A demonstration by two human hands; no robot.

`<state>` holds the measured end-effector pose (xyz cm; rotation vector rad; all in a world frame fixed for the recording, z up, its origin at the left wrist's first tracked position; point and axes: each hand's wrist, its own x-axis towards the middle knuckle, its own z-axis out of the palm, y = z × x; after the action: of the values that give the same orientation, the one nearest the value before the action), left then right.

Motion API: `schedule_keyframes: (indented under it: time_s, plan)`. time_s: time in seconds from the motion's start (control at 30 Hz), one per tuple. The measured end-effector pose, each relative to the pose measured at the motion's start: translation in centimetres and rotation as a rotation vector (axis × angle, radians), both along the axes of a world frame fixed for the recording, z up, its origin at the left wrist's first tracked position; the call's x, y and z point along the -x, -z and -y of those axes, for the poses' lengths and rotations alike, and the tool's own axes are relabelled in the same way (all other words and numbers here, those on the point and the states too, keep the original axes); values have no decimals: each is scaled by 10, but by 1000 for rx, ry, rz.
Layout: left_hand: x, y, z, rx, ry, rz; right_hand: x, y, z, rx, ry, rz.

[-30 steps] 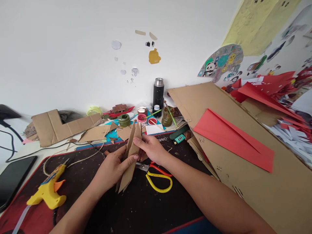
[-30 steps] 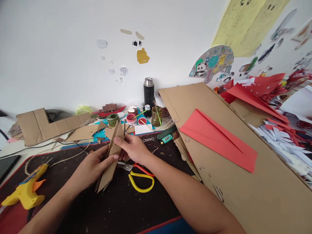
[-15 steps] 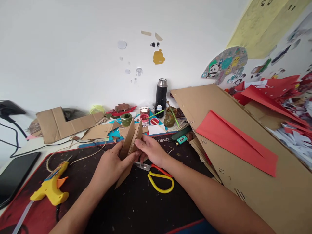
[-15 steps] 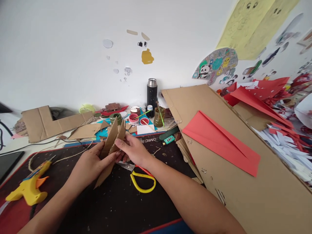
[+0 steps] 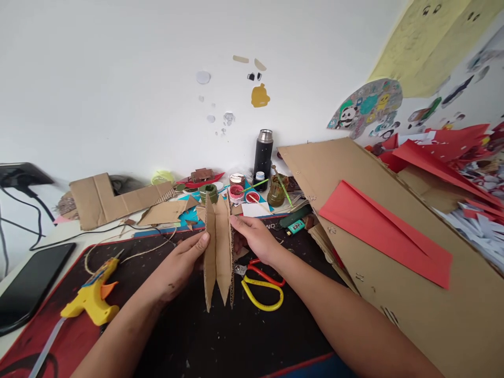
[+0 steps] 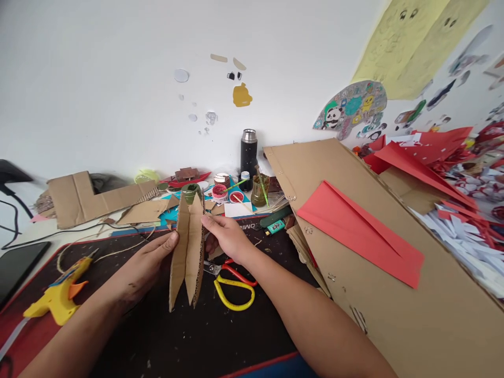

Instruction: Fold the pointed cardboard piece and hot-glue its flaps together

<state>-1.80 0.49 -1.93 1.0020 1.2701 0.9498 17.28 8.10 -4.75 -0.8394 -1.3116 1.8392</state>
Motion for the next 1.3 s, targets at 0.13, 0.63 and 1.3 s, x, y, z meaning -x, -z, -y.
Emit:
schedule_keyframes:
  time_s: [0.13,0.63,1.3]
  plan:
    - [0,3,0,27,62,168,-1,-1,1,-2,18,7]
    - [-3,5,-9,-120,-13,10,0,1,2,66,27,-8]
    - [-11,-5,2,-391,21,-630,2,-2,10,-35,72,-1]
